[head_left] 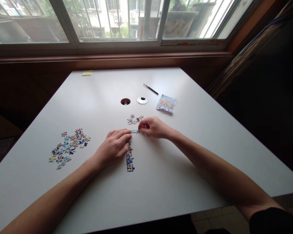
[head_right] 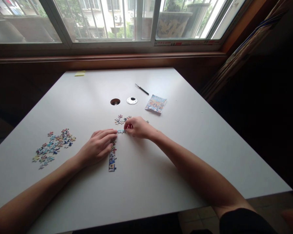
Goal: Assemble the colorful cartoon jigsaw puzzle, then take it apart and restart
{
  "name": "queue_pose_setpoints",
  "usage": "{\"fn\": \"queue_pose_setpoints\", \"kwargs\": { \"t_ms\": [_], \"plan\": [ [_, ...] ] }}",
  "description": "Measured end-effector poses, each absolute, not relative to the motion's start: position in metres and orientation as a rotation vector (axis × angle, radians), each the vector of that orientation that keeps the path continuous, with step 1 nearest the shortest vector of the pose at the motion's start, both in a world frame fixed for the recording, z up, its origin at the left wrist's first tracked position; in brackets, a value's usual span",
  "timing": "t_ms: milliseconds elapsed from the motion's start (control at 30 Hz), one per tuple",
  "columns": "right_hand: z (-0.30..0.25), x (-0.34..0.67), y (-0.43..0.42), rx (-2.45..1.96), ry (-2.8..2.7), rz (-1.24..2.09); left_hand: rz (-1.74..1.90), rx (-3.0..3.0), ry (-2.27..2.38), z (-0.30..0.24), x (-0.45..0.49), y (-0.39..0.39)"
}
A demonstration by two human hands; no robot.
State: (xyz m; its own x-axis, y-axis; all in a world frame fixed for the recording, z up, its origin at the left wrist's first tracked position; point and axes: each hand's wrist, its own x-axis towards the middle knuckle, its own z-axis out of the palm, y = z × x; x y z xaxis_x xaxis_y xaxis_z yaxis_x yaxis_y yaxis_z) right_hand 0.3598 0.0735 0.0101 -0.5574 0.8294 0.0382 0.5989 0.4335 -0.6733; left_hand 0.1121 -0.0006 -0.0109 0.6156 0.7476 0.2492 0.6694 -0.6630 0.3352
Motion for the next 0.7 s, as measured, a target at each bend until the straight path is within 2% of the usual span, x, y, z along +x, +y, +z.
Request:
{"fn": "queue_pose_setpoints", "kwargs": {
  "t_ms": [700],
  "plan": [
    [0.0053,0.3532,0.0702,-1.213,-2.324,0.764,0.543,2.641,1.159,-0.0109,0.1120,-0.0001]
  ]
}}
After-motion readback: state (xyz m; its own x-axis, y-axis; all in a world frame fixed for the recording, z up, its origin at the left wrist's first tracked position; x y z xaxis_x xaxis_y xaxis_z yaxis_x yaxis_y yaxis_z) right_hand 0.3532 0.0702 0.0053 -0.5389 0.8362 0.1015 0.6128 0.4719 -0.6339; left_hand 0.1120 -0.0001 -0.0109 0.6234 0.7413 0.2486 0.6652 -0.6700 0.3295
